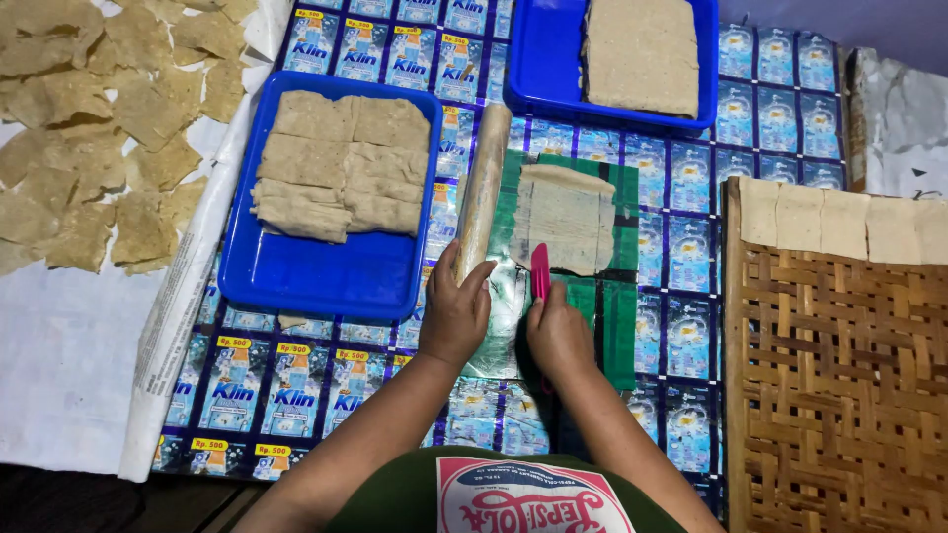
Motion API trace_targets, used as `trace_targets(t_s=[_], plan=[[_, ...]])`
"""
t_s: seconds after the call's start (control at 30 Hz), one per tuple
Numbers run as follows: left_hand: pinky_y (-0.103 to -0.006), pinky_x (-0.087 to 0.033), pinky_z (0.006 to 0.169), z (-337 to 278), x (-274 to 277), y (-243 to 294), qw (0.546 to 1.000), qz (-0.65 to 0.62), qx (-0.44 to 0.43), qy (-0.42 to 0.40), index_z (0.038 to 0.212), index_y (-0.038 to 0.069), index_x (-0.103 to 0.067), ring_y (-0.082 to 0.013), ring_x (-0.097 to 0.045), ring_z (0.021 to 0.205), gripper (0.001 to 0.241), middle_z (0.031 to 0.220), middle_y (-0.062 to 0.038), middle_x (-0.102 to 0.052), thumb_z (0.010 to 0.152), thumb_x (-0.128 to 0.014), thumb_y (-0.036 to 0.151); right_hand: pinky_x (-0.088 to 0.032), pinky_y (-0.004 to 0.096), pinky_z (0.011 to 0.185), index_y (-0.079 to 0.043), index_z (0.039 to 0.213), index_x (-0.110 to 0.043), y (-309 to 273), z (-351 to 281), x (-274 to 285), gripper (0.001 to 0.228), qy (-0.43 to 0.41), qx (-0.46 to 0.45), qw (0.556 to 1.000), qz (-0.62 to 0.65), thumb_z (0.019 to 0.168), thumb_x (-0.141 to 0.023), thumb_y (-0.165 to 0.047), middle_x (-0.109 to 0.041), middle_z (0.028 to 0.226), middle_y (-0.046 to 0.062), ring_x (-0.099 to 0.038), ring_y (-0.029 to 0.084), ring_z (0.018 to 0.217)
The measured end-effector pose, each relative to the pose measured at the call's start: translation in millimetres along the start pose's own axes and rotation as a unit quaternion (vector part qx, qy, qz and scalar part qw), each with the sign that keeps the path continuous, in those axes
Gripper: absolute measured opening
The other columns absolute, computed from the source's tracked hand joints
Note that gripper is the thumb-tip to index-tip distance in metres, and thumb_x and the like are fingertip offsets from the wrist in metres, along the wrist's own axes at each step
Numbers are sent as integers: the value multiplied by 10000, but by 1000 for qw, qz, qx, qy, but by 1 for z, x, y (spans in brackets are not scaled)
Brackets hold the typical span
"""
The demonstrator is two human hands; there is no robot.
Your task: Preparing thin cracker sheets by rolling dough with a wooden pin and cutting it into shapes.
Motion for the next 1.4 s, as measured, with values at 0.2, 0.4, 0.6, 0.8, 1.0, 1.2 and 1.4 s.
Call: trace_targets(t_s=[0.2,0.4,0.6,0.8,1.0,1.2,1.4], plan=[[-504,-475,1051,-1,0,-1,1000,-3,4,-5,1256,262,-671,-415,-521,1350,311,1447,-215,-471,985,-552,165,-545,636,890,-78,1299,-456,-9,3,-1,405,-6,-20,1000,1,1020,-348,-351,-723,999,323,-689,548,1032],[-501,-470,1055,-1,-2,-2,1000,0,-1,-4,1264,261,-668,-413,-519,1351,315,1443,-218,-473,983,-557,171,-550,627,885,-89,1263,-446,-7,26,-8,366,10,-32,999,-11,1030,-349,-355,-721,979,301,-697,531,1023],[-504,-465,1057,3,-1,-1,1000,-7,6,-11,1268,252,-663,-422,-513,1354,317,1442,-229,-468,984,-551,166,-537,643,898,-85,1197,-450,-26,41,6,323,19,-33,999,6,1022,-341,-334,-713,989,309,-684,554,1028],[-520,-461,1049,5,-1,-2,1000,-8,11,-23,1277,248,-658,-435,-504,1356,319,1446,-234,-463,990,-544,165,-551,641,871,-87,1187,-431,-26,79,4,317,39,-27,999,-3,1028,-330,-343,-717,953,283,-701,543,993],[-523,-470,1034,9,1,1,999,-7,13,-36,1268,229,-659,-449,-502,1351,319,1446,-243,-455,987,-533,148,-537,657,867,-59,1186,-447,-37,122,19,309,58,-19,998,-1,1025,-350,-304,-710,980,311,-692,561,1000],[-499,-485,1013,8,0,1,1000,6,2,-26,1271,235,-653,-435,-513,1340,324,1438,-232,-461,977,-547,148,-523,679,872,-56,1262,-501,-32,121,47,362,48,15,999,2,1029,-406,-316,-703,1043,329,-669,569,1056],[-495,-486,1009,5,-5,0,999,10,4,-35,1276,244,-650,-433,-507,1343,333,1441,-228,-457,975,-543,151,-366,669,1088,74,1481,-491,-2,47,133,582,73,63,989,115,1115,-229,-295,-524,1385,445,-475,631,1286]])
Point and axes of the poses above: each hand's wrist, its own z-axis towards the middle knuckle, its own x-axis out of the back of the hand, y = z × x, the point moved 9 cm from there along z, towards the middle knuckle
